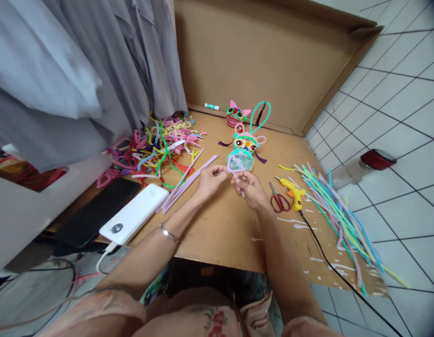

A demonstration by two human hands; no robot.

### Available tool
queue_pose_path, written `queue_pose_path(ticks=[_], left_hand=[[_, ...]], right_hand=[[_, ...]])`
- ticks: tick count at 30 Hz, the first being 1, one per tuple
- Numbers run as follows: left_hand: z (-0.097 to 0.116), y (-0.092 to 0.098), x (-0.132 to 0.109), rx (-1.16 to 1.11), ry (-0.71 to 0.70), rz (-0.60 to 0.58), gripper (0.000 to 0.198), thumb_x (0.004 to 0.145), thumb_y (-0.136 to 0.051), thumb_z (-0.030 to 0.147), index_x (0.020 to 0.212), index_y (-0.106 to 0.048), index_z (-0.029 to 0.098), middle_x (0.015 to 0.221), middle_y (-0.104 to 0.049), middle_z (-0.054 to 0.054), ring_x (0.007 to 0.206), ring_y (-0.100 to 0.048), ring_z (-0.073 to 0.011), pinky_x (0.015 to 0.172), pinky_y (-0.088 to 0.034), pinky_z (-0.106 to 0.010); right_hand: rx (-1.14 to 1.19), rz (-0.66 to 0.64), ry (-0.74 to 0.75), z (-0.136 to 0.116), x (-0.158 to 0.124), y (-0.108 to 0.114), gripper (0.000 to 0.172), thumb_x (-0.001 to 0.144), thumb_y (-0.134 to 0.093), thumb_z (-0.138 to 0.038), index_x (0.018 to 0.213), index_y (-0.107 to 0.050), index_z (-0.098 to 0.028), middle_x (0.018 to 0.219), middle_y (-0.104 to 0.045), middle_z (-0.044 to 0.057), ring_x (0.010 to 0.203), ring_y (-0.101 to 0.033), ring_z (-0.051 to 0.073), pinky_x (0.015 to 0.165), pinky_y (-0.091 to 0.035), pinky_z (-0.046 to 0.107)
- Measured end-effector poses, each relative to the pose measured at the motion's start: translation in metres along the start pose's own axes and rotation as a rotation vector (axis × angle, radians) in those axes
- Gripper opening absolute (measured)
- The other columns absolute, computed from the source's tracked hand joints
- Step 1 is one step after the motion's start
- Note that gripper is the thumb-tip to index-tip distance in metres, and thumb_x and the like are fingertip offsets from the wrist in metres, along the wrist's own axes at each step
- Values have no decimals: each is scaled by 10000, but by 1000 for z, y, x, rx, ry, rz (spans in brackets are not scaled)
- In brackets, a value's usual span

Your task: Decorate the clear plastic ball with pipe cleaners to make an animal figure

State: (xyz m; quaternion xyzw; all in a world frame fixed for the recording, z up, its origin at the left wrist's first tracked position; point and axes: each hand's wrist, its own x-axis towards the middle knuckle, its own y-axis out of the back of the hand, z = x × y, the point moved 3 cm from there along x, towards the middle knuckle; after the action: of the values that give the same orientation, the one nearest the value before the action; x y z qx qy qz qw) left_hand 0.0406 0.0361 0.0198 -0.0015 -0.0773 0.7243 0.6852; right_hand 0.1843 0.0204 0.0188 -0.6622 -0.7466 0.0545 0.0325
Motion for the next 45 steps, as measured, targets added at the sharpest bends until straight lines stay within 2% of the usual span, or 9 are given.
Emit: queue_pose_path(ticks=[4, 11, 19, 22, 26, 30, 34, 37, 45], left_hand=[[-1, 1, 1, 2, 14, 21, 121, 620, -617, 265, 631, -637, 147, 456, -494, 73, 398, -359, -41, 441, -289, -187], [-5, -4, -6, 19, 0, 1, 121, 627, -625, 275, 628, -610, 155, 470, -486, 75, 408, -349, -40, 441, -278, -188], [-4, -3, -6, 67, -95, 1, 134, 613, -647, 284, 589, -600, 161, 502, -511, 54, 473, -376, -56, 492, -306, -196], [-5, -3, -6, 82, -117, -2, 155, 617, -648, 300, 581, -590, 161, 492, -480, 60, 476, -350, -55, 490, -289, -197], [-5, -2, -5, 82, -99, -41, 181, 633, -655, 325, 596, -584, 163, 505, -482, 59, 477, -352, -58, 486, -298, -199], [-4, 0, -4, -4, -72, -98, 275, 721, -651, 434, 676, -615, 165, 525, -482, 49, 474, -409, -77, 471, -339, -210], [-1, -4, -5, -41, -97, -168, 425, 675, -738, 561, 764, -688, 148, 585, -560, 26, 504, -435, -80, 497, -369, -218], [0, -4, -4, -17, -150, -142, 497, 622, -770, 626, 711, -706, 141, 609, -603, 4, 532, -432, -81, 526, -368, -224], [-2, 9, 3, 37, -202, -24, 561, 675, -695, 702, 609, -607, 152, 496, -437, 47, 508, -364, -78, 511, -314, -227]], right_hand=[[54, 39, 13, -3, -6, -14, 242, 626, -746, -347, 796, -643, -209, 531, -490, -91, 426, -289, 36, 418, -193, 192], [61, 226, 87, -1, -7, -16, 297, 580, -804, -426, 648, -615, -207, 543, -527, -43, 543, -457, 94, 472, -319, 224], [133, 291, 92, 3, -4, -15, 312, 534, -831, -403, 616, -610, -198, 567, -587, -46, 566, -501, 90, 550, -405, 226], [148, 287, 69, 4, -4, -17, 338, 521, -842, -408, 603, -593, -195, 510, -527, -72, 499, -429, 60, 513, -364, 214], [156, 283, 36, 6, -5, -15, 371, 540, -841, -435, 606, -564, -197, 449, -384, -111, 422, -253, 30, 434, -205, 220], [198, 261, 30, 7, -4, -14, 419, 547, -845, -461, 605, -517, -207, 435, -330, -122, 414, -191, 28, 428, -140, 231], [183, 258, 46, 3, -5, -14, 404, 554, -833, -468, 617, -537, -200, 443, -363, -116, 412, -208, 25, 434, -145, 226], [172, 220, 47, -1, -8, -16, 359, 559, -804, -447, 624, -562, -191, 470, -395, -108, 414, -231, 22, 440, -157, 225], [-42, 167, 115, -6, -10, -19, 217, 655, -692, -392, 634, -623, -188, 470, -489, -69, 428, -380, 57, 461, -274, 221]])
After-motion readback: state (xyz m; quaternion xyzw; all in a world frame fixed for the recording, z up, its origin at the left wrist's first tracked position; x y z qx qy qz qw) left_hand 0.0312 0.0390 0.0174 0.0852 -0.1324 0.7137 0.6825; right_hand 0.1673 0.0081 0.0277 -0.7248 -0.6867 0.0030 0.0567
